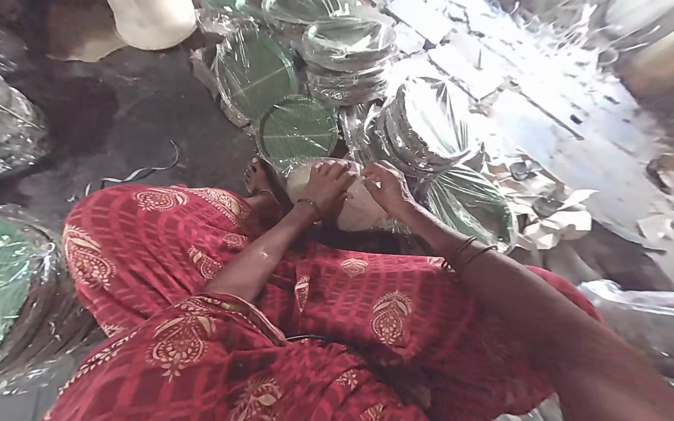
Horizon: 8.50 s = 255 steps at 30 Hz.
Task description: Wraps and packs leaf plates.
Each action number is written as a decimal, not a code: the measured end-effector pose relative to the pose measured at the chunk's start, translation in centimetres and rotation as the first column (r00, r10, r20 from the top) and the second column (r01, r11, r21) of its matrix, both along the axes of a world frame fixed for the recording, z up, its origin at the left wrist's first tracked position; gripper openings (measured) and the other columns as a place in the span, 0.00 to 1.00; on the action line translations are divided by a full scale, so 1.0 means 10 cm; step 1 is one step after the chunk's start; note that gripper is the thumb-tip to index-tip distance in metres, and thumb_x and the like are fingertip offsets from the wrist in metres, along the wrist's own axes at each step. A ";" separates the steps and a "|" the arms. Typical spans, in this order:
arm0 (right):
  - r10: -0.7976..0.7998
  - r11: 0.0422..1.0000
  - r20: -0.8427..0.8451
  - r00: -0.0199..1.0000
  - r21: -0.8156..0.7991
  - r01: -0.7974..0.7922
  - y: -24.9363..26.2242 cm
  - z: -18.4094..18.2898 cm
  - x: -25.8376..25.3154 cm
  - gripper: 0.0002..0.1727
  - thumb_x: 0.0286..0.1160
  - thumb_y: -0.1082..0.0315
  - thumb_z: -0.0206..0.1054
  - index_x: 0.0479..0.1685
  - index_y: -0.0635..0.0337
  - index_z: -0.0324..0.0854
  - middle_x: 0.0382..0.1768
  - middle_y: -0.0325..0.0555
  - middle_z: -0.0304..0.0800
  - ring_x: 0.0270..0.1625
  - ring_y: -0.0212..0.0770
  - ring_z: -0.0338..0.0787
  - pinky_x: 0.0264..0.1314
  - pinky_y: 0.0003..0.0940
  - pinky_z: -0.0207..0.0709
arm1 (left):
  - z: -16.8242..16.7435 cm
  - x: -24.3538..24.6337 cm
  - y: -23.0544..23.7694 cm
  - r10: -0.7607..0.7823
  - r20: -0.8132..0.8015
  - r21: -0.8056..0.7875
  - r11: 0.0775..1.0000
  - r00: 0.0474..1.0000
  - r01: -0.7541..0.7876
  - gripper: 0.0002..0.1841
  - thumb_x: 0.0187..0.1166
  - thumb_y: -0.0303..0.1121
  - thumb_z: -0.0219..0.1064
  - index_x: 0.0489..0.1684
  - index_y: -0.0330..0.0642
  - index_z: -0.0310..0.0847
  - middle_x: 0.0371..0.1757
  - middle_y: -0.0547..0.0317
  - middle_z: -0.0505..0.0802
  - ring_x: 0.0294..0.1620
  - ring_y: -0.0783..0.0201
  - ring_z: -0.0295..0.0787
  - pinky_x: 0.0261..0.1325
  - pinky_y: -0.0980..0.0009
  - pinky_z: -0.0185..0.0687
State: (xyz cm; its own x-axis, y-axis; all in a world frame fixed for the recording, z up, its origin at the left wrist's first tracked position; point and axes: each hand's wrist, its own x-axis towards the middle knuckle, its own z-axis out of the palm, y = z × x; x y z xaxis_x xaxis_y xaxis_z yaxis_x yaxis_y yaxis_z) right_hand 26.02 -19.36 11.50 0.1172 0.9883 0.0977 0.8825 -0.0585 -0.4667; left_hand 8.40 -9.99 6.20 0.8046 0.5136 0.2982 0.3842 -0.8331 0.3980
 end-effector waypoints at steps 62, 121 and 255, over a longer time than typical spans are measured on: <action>0.270 0.957 0.116 0.956 0.079 -0.280 -0.09 -0.02 -0.04 0.12 0.87 0.72 0.57 0.54 0.65 0.87 0.52 0.58 0.88 0.60 0.54 0.88 0.70 0.47 0.80 | 0.06 -0.13 0.20 -0.207 0.065 -0.152 0.965 0.976 0.215 0.31 0.80 0.56 0.67 0.70 0.38 0.80 0.63 0.44 0.90 0.65 0.46 0.87 0.73 0.46 0.77; -0.104 0.978 -0.137 0.985 -0.196 0.076 -0.37 -0.07 -0.05 0.26 0.67 0.62 0.79 0.67 0.57 0.84 0.65 0.63 0.81 0.71 0.65 0.78 0.71 0.66 0.72 | -0.25 0.01 -0.02 -0.188 0.214 -0.032 0.979 0.958 0.200 0.31 0.71 0.56 0.76 0.58 0.35 0.86 0.82 0.42 0.78 0.89 0.39 0.62 0.89 0.36 0.50; -0.175 0.936 -0.311 0.934 -0.347 0.059 -0.19 0.18 -0.04 0.21 0.83 0.59 0.67 0.67 0.61 0.82 0.60 0.58 0.86 0.61 0.52 0.86 0.67 0.53 0.77 | -0.20 0.02 0.13 -0.061 0.041 -0.085 0.994 0.997 0.064 0.34 0.70 0.60 0.75 0.71 0.48 0.83 0.83 0.46 0.78 0.88 0.39 0.64 0.89 0.34 0.47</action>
State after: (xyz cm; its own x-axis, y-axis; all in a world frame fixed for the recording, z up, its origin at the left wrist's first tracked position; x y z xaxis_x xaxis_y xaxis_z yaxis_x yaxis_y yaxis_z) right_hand 25.60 -21.22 13.33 0.2023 0.9344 -0.2932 0.6567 -0.3515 -0.6672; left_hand 8.62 -8.67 4.25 0.8248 0.4876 0.2863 0.3155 -0.8171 0.4826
